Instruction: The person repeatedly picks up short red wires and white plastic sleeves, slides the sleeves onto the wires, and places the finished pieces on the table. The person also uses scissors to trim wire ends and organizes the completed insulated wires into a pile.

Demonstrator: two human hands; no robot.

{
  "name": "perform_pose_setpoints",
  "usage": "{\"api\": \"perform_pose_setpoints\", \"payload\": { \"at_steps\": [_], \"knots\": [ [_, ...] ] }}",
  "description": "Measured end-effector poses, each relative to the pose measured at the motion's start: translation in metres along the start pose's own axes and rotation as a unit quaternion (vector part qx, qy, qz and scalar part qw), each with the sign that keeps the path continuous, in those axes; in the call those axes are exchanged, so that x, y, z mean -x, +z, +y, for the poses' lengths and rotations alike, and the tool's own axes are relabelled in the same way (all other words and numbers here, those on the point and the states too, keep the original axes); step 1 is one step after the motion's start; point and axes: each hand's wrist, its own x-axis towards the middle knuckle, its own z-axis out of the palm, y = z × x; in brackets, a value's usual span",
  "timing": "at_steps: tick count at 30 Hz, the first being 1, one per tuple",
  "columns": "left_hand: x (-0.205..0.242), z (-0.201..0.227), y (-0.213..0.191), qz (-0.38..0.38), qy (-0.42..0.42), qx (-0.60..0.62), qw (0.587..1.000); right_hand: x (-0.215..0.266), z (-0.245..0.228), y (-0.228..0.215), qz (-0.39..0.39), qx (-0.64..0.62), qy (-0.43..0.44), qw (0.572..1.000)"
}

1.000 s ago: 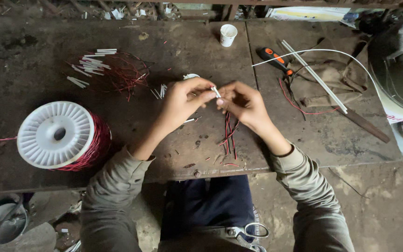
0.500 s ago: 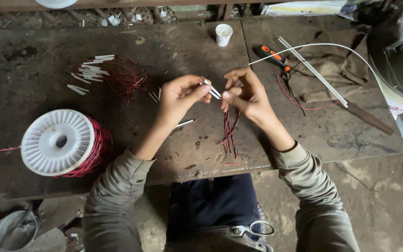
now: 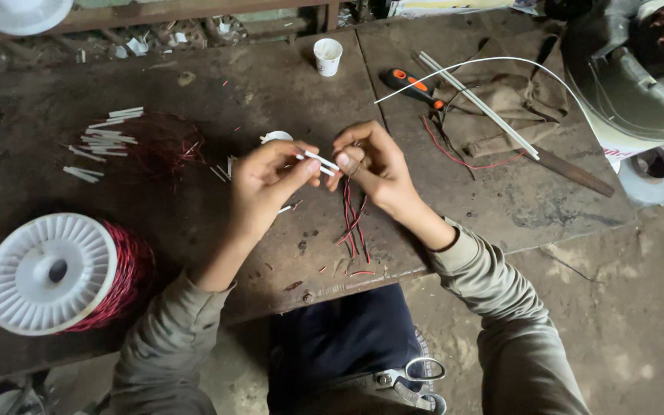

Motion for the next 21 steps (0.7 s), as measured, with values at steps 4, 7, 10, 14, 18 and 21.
{"api": "perform_pose_setpoints", "payload": {
  "at_steps": [4,7,10,14,18,21],
  "knots": [
    [0.006,0.011,0.001,0.032,0.021,-0.029,0.999,0.002,-0.013,-0.001,-0.052,0.071,0.017,0.996],
    [0.005,0.014,0.000,0.072,0.018,-0.011,0.997,0.002,-0.020,0.000,-0.065,0.126,0.040,0.989],
    [0.003,0.018,0.003,0.071,0.006,0.034,0.997,0.005,-0.023,0.001,-0.049,0.105,0.064,0.991],
    [0.010,0.037,0.012,0.005,0.000,0.018,1.000,0.012,-0.021,-0.006,-0.078,0.100,0.050,0.991],
    [0.013,0.077,0.023,-0.089,0.142,-0.208,0.964,0.018,-0.027,-0.006,-0.097,0.289,-0.055,0.951],
    [0.011,0.101,0.044,-0.130,0.260,-0.193,0.937,0.024,-0.041,0.004,-0.118,0.322,-0.258,0.903]
  ]
}}
